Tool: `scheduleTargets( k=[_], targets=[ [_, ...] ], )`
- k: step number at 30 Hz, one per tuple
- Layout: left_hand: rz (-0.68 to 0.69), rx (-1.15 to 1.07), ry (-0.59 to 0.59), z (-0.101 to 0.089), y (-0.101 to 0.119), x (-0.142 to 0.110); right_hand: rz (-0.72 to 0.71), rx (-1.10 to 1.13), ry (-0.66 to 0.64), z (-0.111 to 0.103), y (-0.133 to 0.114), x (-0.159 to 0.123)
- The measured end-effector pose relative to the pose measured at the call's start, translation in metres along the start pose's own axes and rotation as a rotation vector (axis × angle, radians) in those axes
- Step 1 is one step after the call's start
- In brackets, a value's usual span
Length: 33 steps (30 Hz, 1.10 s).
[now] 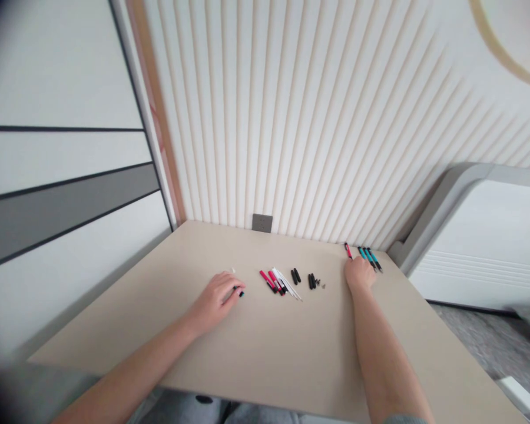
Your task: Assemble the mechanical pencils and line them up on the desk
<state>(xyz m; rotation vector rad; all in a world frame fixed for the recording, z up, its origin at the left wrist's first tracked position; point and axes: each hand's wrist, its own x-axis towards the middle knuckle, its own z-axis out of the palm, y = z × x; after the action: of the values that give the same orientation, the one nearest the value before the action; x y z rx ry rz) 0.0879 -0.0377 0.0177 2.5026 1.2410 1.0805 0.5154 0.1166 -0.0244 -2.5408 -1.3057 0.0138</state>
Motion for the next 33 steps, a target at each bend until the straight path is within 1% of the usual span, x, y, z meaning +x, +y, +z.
scheduleTargets(
  k=[3, 4, 7, 9, 11, 14, 16, 19, 23, 26, 29, 31, 33],
  targets=[
    [0.024, 0.059, -0.013, -0.011, -0.006, 0.008, -0.013, 0.012, 0.038, 0.003, 0.001, 0.0],
    [0.042, 0.093, -0.037, -0.017, -0.009, 0.013, -0.016, 0.015, 0.047, 0.004, 0.001, -0.001],
    [0.124, 0.204, -0.162, -0.031, -0.022, 0.03, -0.02, 0.01, 0.066, 0.003, 0.001, -0.004],
    [0.174, 0.263, -0.22, -0.035, -0.035, 0.039, -0.037, -0.004, 0.087, 0.001, 0.002, -0.009],
    [0.137, 0.27, -0.191, -0.033, -0.049, 0.041, -0.07, -0.013, 0.123, 0.001, 0.003, -0.015],
    [-0.023, 0.207, -0.045, -0.024, -0.07, 0.032, -0.171, -0.002, 0.208, 0.0, 0.004, -0.03],
    [-0.064, 0.17, -0.044, -0.019, -0.079, 0.022, -0.291, 0.036, 0.252, -0.001, 0.003, -0.043],
    [-0.051, 0.136, -0.064, -0.017, -0.081, 0.012, -0.463, 0.136, 0.247, -0.005, -0.006, -0.07],
    [0.033, 0.142, -0.146, -0.02, -0.073, 0.009, -0.531, 0.287, 0.228, -0.009, -0.025, -0.113],
    [0.097, 0.16, -0.198, -0.021, -0.069, 0.009, -0.617, 0.389, 0.208, -0.011, -0.036, -0.137],
    [0.14, 0.18, -0.221, -0.02, -0.072, 0.01, -0.706, 0.442, 0.199, -0.012, -0.038, -0.146],
    [0.158, 0.177, -0.223, -0.019, -0.076, 0.011, -0.699, 0.478, 0.193, -0.011, -0.037, -0.144],
    [0.174, 0.162, -0.227, -0.017, -0.079, 0.012, -0.649, 0.517, 0.172, -0.009, -0.034, -0.139]
  ],
)
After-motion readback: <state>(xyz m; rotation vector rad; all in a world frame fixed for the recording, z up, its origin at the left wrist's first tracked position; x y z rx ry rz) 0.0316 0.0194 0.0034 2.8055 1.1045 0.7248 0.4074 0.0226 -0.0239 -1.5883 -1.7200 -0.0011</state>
